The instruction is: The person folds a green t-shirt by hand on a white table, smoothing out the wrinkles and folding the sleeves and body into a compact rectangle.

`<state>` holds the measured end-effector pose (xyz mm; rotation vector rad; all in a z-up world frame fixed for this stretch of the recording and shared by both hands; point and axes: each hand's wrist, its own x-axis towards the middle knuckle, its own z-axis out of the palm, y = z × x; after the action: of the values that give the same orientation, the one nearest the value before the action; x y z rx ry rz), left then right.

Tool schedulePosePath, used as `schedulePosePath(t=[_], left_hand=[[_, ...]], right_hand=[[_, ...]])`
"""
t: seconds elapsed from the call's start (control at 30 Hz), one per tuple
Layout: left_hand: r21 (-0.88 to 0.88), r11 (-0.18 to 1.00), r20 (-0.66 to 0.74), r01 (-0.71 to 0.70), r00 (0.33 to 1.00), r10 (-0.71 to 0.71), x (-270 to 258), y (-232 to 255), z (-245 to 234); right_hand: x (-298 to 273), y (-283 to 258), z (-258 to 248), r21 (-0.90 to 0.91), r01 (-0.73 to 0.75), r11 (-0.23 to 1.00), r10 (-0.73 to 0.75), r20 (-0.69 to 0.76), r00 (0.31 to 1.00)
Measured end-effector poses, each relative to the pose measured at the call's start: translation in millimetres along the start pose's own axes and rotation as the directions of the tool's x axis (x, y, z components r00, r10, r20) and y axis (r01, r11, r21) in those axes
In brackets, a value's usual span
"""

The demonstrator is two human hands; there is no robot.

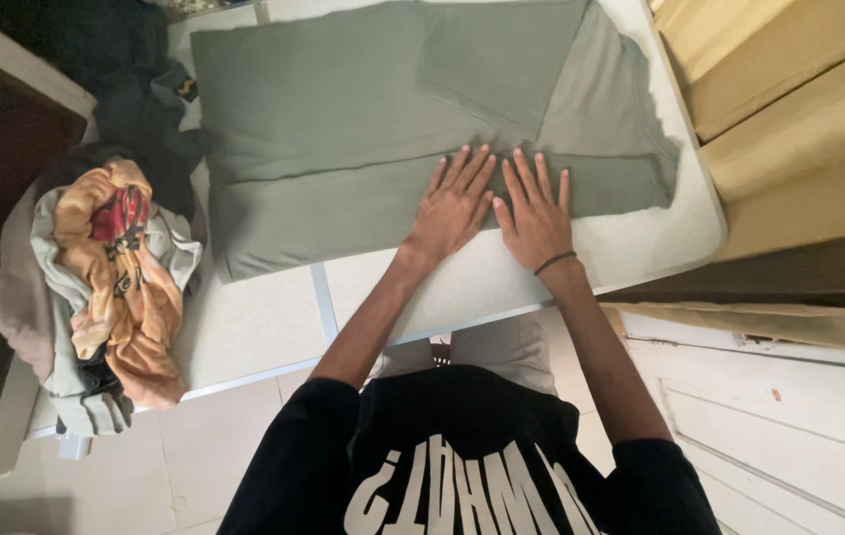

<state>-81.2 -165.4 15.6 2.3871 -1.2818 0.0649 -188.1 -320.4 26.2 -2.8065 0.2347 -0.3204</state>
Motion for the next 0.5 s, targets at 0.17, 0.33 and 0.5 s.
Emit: schedulePosePath(t=[0.17,0.33,0.5], left_hand=[[0.003,0.999,-0.001,0.031,1.0,-0.031,5.5,2.9,4.8],[0.076,0.997,-0.012,0.013,1.0,-0.012,6.6,-0.3,13.1],[0.096,0.994,0.021,0.055,0.998,-0.058,3.6,5.8,6.2]], right_hand=[[-5.5,43.5,-28.4,-0.099,-0.053,0.994,0.055,0.01,0.998],[-9.1,98.9,-51.2,-0.085,0.02,0.996,-0.021,-0.01,1.0],[-9.3,124.8,-63.8,-0.067,0.029,0.997,-0.027,0.031,0.999]])
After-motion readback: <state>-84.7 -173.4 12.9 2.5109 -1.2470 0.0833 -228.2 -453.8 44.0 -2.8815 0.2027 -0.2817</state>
